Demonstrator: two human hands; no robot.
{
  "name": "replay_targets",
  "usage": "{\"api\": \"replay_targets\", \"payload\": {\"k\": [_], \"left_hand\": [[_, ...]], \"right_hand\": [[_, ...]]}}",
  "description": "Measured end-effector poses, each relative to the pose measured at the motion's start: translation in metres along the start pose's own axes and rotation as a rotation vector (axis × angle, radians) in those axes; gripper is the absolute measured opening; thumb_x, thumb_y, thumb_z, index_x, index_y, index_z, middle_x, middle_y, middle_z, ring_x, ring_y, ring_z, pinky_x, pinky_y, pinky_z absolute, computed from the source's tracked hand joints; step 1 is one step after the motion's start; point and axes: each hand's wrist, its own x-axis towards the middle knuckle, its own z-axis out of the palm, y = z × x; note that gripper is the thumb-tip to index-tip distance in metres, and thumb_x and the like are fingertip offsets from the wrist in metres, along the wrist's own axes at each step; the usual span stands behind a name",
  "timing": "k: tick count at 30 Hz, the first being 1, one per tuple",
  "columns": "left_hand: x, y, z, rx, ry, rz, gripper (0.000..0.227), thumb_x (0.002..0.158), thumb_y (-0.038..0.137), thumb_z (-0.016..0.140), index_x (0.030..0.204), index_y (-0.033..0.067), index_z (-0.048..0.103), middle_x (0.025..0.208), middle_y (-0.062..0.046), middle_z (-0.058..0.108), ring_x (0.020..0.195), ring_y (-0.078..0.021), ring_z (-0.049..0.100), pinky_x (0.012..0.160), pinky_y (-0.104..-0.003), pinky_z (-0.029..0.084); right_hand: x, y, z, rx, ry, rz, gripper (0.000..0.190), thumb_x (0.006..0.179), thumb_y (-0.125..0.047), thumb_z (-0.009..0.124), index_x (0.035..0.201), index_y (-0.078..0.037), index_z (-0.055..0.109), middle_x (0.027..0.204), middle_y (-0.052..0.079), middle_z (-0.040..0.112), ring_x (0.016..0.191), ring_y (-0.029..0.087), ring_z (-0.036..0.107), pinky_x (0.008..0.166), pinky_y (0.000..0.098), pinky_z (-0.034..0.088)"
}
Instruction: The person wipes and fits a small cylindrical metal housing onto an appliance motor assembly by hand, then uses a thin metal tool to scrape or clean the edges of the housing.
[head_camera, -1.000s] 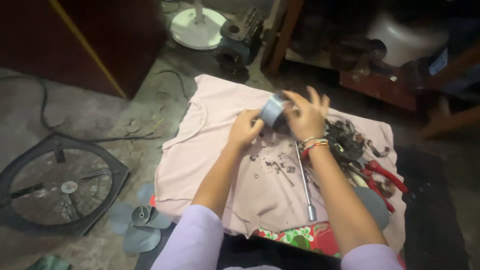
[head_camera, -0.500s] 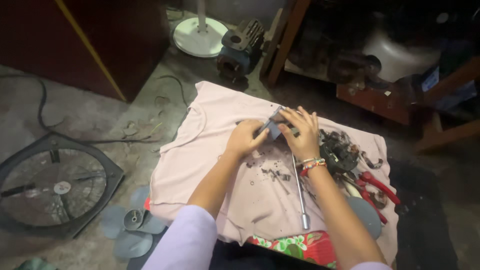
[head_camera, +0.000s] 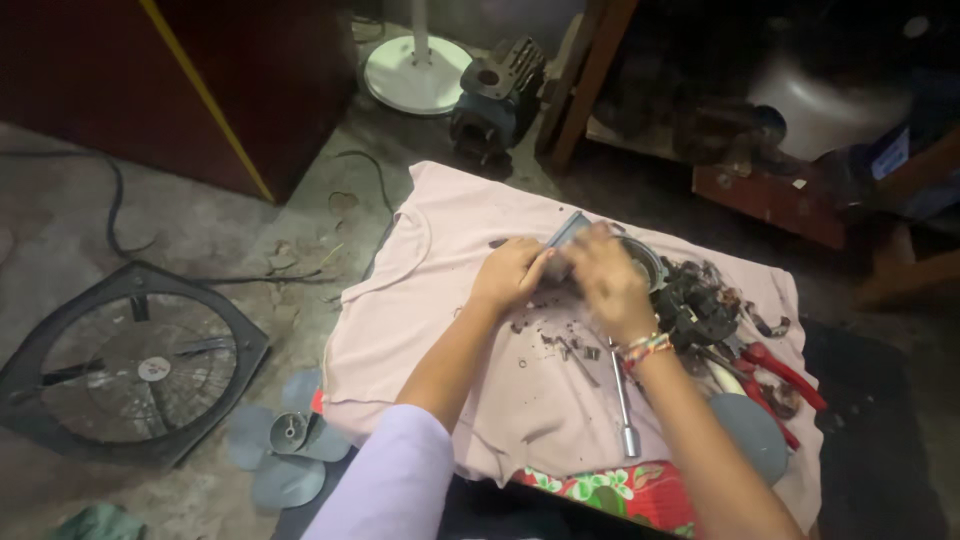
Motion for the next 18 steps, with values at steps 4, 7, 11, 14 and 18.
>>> {"api": "replay_targets", "payload": {"k": [4,7,11,14,18], "left_hand": [[0.007,-0.001,0.005,0.053,-0.071,-0.113,0.042,0.103,0.039,0.052,0.086,0.0048,0.070,0.090,-0.015,0.069,0.091,-0.0377,0.064,0.080,-0.047,0.050],[0.006,0.002,-0.002,0.027,-0.077,-0.108,0.041,0.103,0.038,0.051,0.088,0.0057,0.070,0.088,-0.014,0.069,0.090,-0.0370,0.064,0.080,-0.047,0.050],[0.004,-0.001,0.002,0.008,-0.062,-0.104,0.039,0.102,0.039,0.051,0.090,0.0075,0.071,0.091,-0.014,0.070,0.091,-0.0369,0.064,0.081,-0.046,0.051],[0.003,-0.009,0.007,0.047,-0.085,-0.066,0.036,0.100,0.037,0.050,0.096,0.0086,0.072,0.092,-0.016,0.068,0.092,-0.0378,0.063,0.081,-0.047,0.050],[0.005,-0.011,0.006,0.024,-0.081,-0.027,0.036,0.100,0.038,0.052,0.098,0.0089,0.073,0.097,-0.016,0.069,0.095,-0.0396,0.062,0.082,-0.048,0.050]], "right_hand": [[0.000,0.003,-0.003,0.072,0.012,0.193,0.030,0.107,-0.016,0.049,0.129,-0.009,0.069,0.136,0.014,0.068,0.129,0.031,0.066,0.111,0.0406,0.050],[-0.007,-0.001,-0.001,0.061,0.026,0.109,0.029,0.105,-0.013,0.055,0.129,-0.005,0.069,0.138,0.019,0.065,0.133,0.035,0.060,0.113,0.0430,0.046],[-0.005,0.006,-0.011,-0.004,-0.019,-0.028,0.029,0.103,-0.011,0.056,0.128,-0.004,0.070,0.139,0.020,0.064,0.135,0.037,0.060,0.118,0.0457,0.043],[-0.002,0.001,0.005,0.129,0.079,0.044,0.026,0.107,-0.013,0.054,0.127,-0.008,0.069,0.141,0.015,0.066,0.140,0.034,0.059,0.121,0.0430,0.044],[-0.007,-0.008,0.014,-0.089,-0.009,-0.104,0.035,0.096,-0.017,0.064,0.129,-0.009,0.071,0.139,0.016,0.065,0.136,0.034,0.056,0.122,0.0534,0.030]]}}
